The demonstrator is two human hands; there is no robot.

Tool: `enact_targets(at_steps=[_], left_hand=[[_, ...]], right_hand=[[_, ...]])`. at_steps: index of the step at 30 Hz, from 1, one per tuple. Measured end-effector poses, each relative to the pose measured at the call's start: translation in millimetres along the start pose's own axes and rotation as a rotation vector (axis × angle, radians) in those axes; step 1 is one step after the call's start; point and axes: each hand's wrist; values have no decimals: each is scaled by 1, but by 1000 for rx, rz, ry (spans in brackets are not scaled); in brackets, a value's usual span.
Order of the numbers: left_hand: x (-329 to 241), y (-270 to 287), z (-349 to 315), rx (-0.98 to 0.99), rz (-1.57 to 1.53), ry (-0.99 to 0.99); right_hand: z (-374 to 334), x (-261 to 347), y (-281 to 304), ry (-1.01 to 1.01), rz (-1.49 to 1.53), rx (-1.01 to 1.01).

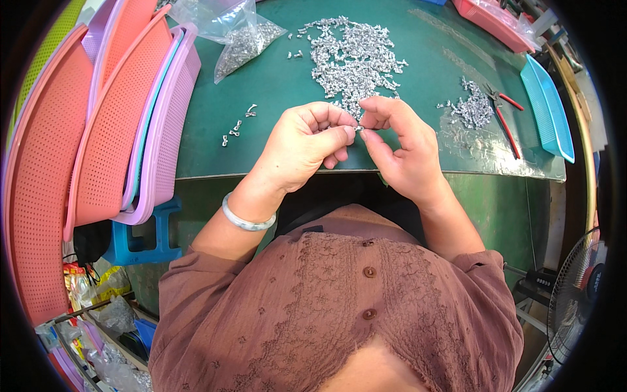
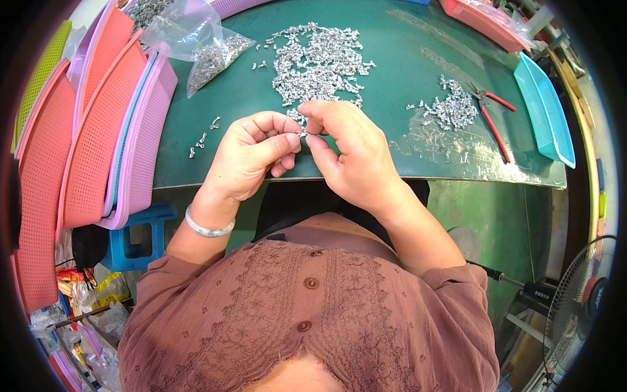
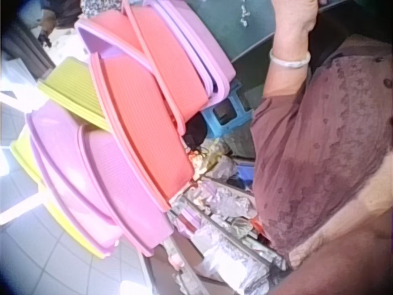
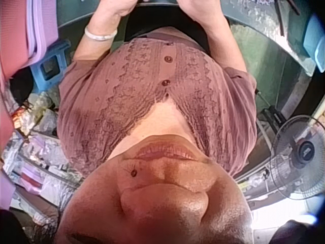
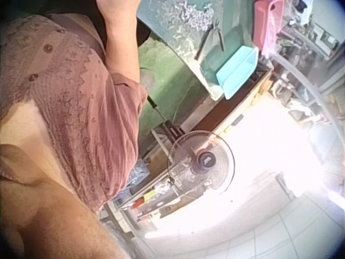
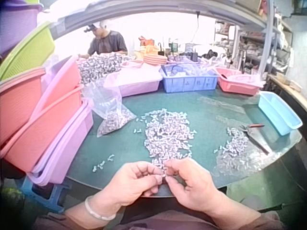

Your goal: The person sits at a green work table and repeatedly picks up small silver metal components, joining them together by hand. They handle the pieces one at a time, occasionally placing finished assemblies back onto the table among a larger pile of similar parts.

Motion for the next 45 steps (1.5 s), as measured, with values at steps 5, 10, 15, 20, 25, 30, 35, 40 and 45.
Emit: enact_targets(at_steps=[5, 10, 15, 20, 25, 30, 35, 40, 45], left_hand=[[0, 0, 0, 1, -5, -2], [1, 1, 1, 14, -19, -19], [1, 7, 4, 40, -135, 10], [2, 7, 8, 70, -251, 33], [1, 4, 7, 67, -215, 51], [0, -2, 8, 31, -89, 74], [-4, -8, 7, 33, 25, 101], [-2, -6, 8, 71, 13, 80], [0, -5, 7, 41, -24, 62]], right_hand=[[1, 2, 0, -10, 0, -4], [3, 1, 3, -17, -1, -3], [-1, -17, 20, -79, -318, 7], [-5, -17, 23, -126, -458, 77], [-6, -20, 23, -62, -448, 98], [-3, -13, 17, 6, -283, 19], [1, -2, 14, 86, -194, 17], [2, -1, 14, 108, -156, 40], [0, -11, 16, 28, -245, 28]])
Point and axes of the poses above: each hand's wrist, its own z-axis towards the middle knuckle, its own y-axis out of the back of the hand, x = y × z, and after that the axes turned 2 degrees about y, right-handed
